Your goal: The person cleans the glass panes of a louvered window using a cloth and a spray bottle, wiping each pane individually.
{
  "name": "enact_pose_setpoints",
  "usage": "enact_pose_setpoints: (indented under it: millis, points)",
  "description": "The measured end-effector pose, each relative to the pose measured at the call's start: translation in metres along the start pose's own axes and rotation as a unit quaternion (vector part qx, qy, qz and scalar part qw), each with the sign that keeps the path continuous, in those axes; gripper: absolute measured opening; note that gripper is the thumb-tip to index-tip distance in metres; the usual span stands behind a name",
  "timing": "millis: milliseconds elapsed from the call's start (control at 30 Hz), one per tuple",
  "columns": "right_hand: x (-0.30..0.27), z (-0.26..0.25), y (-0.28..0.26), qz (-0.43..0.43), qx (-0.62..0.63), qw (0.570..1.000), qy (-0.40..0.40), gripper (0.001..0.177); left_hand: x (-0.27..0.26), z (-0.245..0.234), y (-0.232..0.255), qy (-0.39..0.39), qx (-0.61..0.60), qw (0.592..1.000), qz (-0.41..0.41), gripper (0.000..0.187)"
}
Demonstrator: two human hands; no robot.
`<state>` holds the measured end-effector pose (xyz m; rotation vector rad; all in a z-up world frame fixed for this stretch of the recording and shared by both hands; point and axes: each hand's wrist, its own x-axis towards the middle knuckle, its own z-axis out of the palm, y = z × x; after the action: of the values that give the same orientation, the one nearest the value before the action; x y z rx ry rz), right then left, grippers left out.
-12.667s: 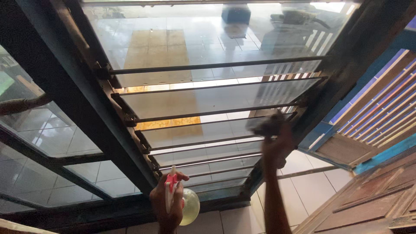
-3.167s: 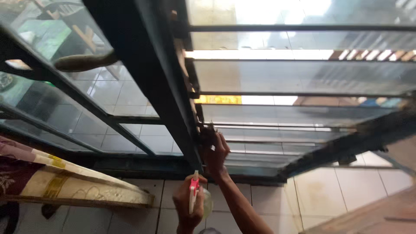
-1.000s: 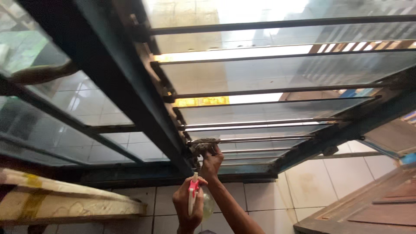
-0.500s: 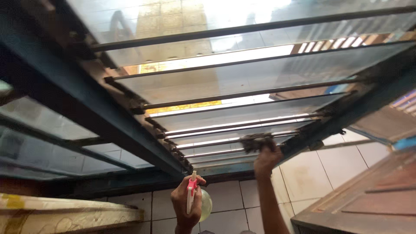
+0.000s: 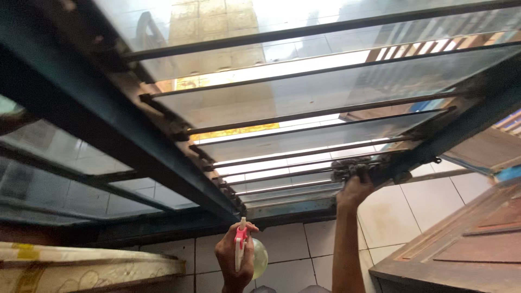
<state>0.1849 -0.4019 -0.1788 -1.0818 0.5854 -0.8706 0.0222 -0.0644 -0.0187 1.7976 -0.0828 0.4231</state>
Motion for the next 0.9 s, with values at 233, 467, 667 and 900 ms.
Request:
enact_pose_setpoints:
  millis: [233,467,667,900]
  points:
    - [-0.133,0.062,0.026,0.213,-0.065,0.973,-0.065,0.028,-0.003,-0.031,-0.009,0.035,0.008,0.999,0.034,0.025]
    - [-0.272,0.13,0.054,0.321,0.102,0.873,-0.354,0.017,-0.006,-0.046,-0.008,0.056,0.016,0.998,0.009,0.023]
    - [-0.215,0.041,0.013,0.374,-0.054,0.879,-0.29,0.037,0.005,-0.033,0.0,0.041,0.009,0.999,-0.003,0.024]
    - [-0.094,-0.011,-0.116,0.061,-0.089,0.986,-0.129,0.033,0.018,-0.003,-0.007,0.013,-0.037,0.997,0.064,0.026]
